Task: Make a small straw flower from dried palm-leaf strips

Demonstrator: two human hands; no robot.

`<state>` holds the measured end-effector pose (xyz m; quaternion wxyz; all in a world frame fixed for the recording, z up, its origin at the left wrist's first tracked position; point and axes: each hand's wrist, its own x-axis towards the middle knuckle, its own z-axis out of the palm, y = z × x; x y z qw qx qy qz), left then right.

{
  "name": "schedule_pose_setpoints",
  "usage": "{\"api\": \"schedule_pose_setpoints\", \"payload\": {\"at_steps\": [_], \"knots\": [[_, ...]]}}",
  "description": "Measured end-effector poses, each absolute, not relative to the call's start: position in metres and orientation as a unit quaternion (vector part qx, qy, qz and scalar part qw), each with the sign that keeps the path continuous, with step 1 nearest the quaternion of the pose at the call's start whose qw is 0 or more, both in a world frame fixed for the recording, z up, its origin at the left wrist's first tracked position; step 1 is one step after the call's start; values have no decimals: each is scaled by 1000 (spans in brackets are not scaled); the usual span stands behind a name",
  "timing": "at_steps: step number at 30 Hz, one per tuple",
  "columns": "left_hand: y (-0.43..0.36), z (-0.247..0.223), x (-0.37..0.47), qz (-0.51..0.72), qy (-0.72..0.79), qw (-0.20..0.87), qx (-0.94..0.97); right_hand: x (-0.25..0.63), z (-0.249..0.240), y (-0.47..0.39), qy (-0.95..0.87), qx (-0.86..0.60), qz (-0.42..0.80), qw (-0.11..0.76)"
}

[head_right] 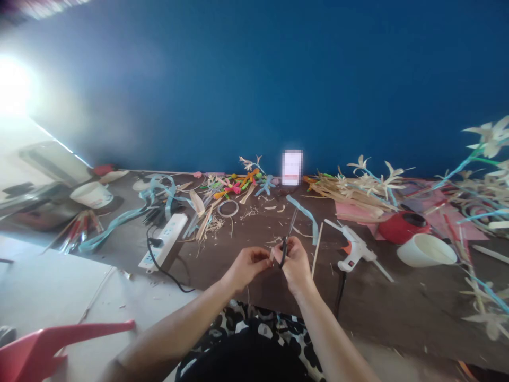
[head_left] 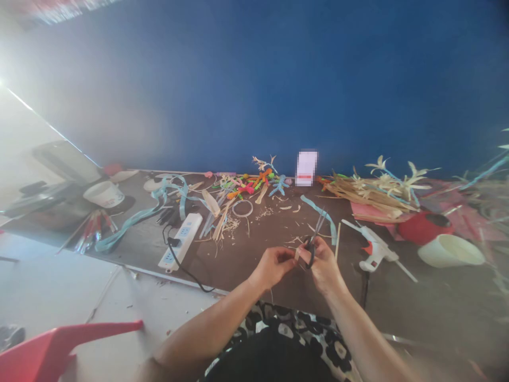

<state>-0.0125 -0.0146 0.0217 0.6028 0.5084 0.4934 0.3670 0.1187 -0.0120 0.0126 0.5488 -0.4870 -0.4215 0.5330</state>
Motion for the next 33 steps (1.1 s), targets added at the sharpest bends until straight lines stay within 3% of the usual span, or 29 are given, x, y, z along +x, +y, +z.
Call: {"api": "schedule_pose_setpoints", "payload": {"at_steps": [9,15,22,33], "knots": [[-5,17,-3,417,473,660,408,130,22,-11,-430,-500,529,534],[2,26,-15,436,462,675,374,147,29,-35,-520,-500,587,367],[1,29,-13,432,468,660,398,145,17,-50,-526,-527,603,285],[-1,27,-4,431,458,668,400,145,14,-48,-541,-552,574,269]]}}
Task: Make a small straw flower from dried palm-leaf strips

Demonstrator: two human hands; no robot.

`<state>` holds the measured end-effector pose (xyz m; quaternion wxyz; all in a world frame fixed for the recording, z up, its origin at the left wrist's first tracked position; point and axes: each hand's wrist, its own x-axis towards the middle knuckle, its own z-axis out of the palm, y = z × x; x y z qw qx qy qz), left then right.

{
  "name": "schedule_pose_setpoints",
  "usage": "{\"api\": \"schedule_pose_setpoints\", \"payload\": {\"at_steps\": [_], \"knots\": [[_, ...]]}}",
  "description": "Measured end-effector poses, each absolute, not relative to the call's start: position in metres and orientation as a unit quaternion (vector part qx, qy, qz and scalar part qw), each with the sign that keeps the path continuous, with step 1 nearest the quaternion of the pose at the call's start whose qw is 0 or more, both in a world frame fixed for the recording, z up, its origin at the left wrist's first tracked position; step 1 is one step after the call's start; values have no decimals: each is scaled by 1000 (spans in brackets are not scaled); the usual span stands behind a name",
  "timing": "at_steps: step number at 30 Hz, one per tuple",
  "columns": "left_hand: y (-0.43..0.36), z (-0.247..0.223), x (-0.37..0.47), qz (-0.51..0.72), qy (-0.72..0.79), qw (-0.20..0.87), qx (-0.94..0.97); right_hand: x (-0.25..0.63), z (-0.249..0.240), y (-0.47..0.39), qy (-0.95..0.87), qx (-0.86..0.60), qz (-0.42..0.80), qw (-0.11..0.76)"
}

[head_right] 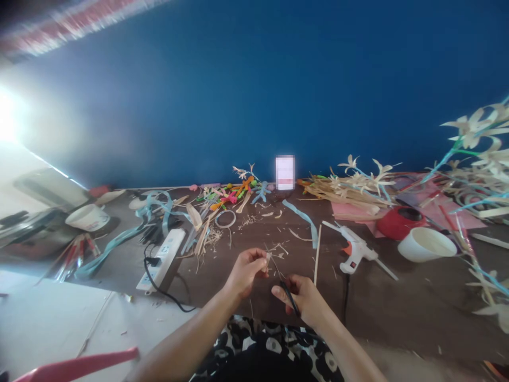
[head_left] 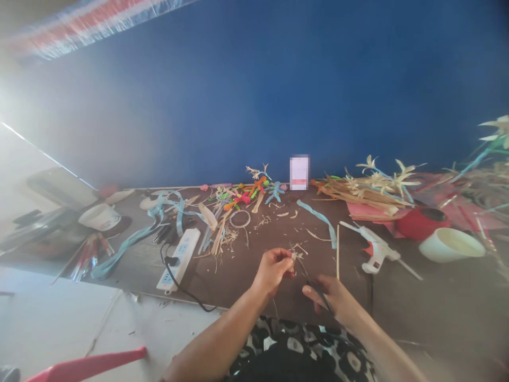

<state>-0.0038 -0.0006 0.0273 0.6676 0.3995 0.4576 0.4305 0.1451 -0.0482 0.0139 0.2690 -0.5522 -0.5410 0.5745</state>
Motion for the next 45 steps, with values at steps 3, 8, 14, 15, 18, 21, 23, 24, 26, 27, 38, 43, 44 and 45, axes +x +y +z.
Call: {"api": "schedule_pose_setpoints", "payload": {"at_steps": [3,8,14,15,18,21,23,24,26,27,38,43,44,45], "knots": [[0,26,-3,426,462,669,397,145,11,-49,-534,-552,578,274],[1,22,-4,422,450,682,392,145,9,-50,-527,-562,573,279],[0,18,-5,409,451,695,383,143,0,-52,-503,-576,575,290],[0,17,-5,407,454,696,380,143,-2,-52,-498,-580,574,293],[1,17,-4,403,460,701,366,140,-4,-53,-485,-594,569,296],[2,17,-5,391,464,715,348,140,0,-52,-482,-603,563,293],[2,18,-5,379,466,718,351,141,6,-49,-479,-592,560,326],[1,18,-5,372,467,715,363,142,9,-47,-475,-581,556,357],[1,19,-5,360,475,687,415,143,16,-42,-468,-555,541,424],[0,19,-5,352,484,663,449,143,19,-39,-471,-543,533,446],[-5,31,-12,287,501,473,665,129,20,-26,-561,-529,438,463],[-9,31,-5,369,461,674,443,119,21,-28,-475,-528,453,539],[-10,31,-3,384,448,705,393,117,21,-29,-457,-526,454,555],[-12,32,-1,401,436,724,352,115,21,-29,-442,-523,456,568]]}}
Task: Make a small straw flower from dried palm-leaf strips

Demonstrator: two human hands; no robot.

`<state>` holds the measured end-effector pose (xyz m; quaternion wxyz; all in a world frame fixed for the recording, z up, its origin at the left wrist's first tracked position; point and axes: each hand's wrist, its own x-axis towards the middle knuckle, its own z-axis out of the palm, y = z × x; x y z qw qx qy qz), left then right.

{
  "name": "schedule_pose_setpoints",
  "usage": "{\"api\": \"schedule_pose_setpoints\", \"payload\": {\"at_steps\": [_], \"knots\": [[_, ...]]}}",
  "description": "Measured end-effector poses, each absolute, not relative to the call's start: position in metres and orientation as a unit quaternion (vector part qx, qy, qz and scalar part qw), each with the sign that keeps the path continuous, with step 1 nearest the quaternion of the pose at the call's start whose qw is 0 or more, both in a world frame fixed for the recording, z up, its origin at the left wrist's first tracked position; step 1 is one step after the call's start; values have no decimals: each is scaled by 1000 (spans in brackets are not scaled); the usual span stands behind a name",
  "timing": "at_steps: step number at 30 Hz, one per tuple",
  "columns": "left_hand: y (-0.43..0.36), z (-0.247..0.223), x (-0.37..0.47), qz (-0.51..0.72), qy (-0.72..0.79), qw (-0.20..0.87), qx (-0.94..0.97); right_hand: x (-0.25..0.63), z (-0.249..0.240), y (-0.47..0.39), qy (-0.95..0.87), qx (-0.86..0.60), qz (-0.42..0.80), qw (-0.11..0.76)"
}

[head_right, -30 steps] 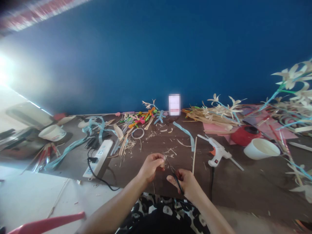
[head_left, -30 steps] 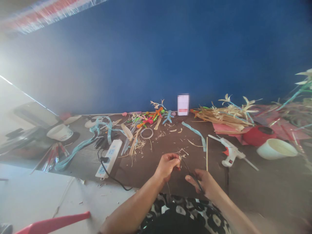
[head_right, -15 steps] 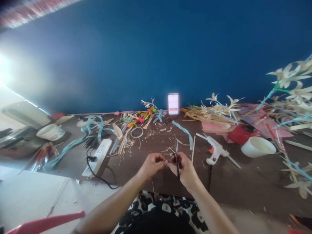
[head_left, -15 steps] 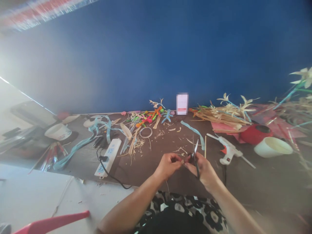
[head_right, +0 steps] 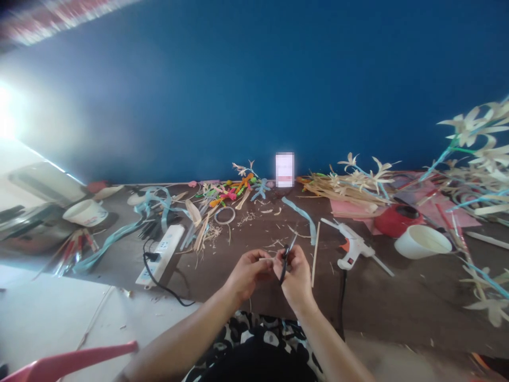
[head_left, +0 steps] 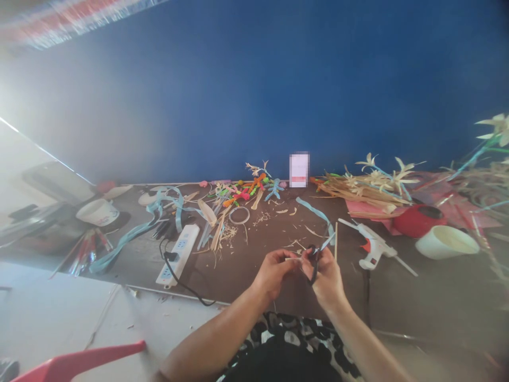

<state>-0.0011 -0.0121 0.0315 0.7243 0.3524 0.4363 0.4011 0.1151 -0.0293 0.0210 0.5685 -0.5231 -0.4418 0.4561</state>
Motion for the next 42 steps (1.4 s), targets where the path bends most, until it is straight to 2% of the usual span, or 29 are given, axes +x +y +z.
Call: {"api": "schedule_pose_setpoints", "payload": {"at_steps": [7,11,14,17,20,23,30,42], "knots": [[-22,35,9,462,404,747,255,101,18,-36,-363,-499,450,646],[-22,34,13,487,408,733,243,99,20,-37,-370,-524,422,640],[-14,35,5,492,421,723,241,111,26,-36,-430,-527,445,582],[-3,41,-10,465,424,730,265,133,32,-36,-550,-542,453,446],[5,48,-22,434,411,739,311,154,34,-39,-646,-595,351,325],[7,53,-25,436,415,731,322,164,36,-42,-703,-613,246,263],[4,52,-20,443,409,733,315,161,33,-45,-733,-620,169,225],[5,48,-22,438,414,733,316,163,39,-44,-733,-619,177,221]]}}
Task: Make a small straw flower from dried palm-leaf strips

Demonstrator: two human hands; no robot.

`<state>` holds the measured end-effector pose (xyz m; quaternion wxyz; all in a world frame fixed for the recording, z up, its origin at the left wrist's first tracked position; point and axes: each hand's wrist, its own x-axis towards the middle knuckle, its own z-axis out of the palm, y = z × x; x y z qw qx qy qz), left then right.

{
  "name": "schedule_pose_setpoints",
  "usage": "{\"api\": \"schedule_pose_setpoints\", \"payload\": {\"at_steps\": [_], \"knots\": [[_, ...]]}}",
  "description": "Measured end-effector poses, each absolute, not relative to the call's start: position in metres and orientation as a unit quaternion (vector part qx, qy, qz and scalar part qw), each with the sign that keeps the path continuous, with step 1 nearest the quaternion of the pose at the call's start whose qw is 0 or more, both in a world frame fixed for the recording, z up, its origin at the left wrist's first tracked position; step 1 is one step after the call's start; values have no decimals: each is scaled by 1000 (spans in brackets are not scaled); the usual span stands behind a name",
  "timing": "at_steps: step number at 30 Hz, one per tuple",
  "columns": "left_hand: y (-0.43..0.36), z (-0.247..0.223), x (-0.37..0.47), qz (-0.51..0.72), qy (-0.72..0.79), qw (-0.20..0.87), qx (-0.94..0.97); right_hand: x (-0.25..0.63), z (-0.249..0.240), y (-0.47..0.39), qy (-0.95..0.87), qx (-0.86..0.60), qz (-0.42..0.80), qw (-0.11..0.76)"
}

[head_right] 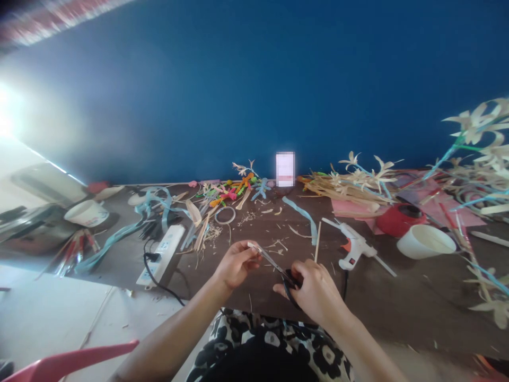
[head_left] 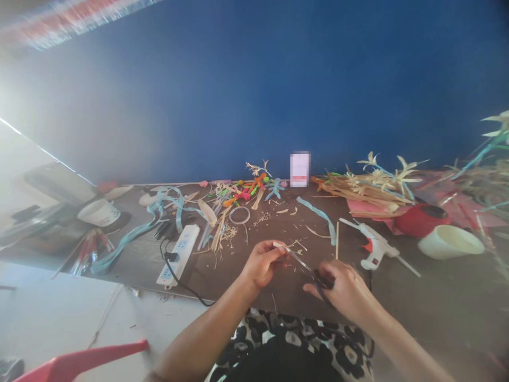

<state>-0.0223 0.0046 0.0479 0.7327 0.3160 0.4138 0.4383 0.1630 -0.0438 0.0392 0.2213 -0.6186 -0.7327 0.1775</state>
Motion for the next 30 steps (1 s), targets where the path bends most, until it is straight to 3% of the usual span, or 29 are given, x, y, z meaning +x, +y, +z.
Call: {"api": "schedule_pose_setpoints", "payload": {"at_steps": [13,30], "knots": [[3,40,-21,441,402,743,303,161,36,-46,-727,-624,201,204],[5,36,-23,429,411,738,322,162,25,-48,-682,-627,316,205]]}}
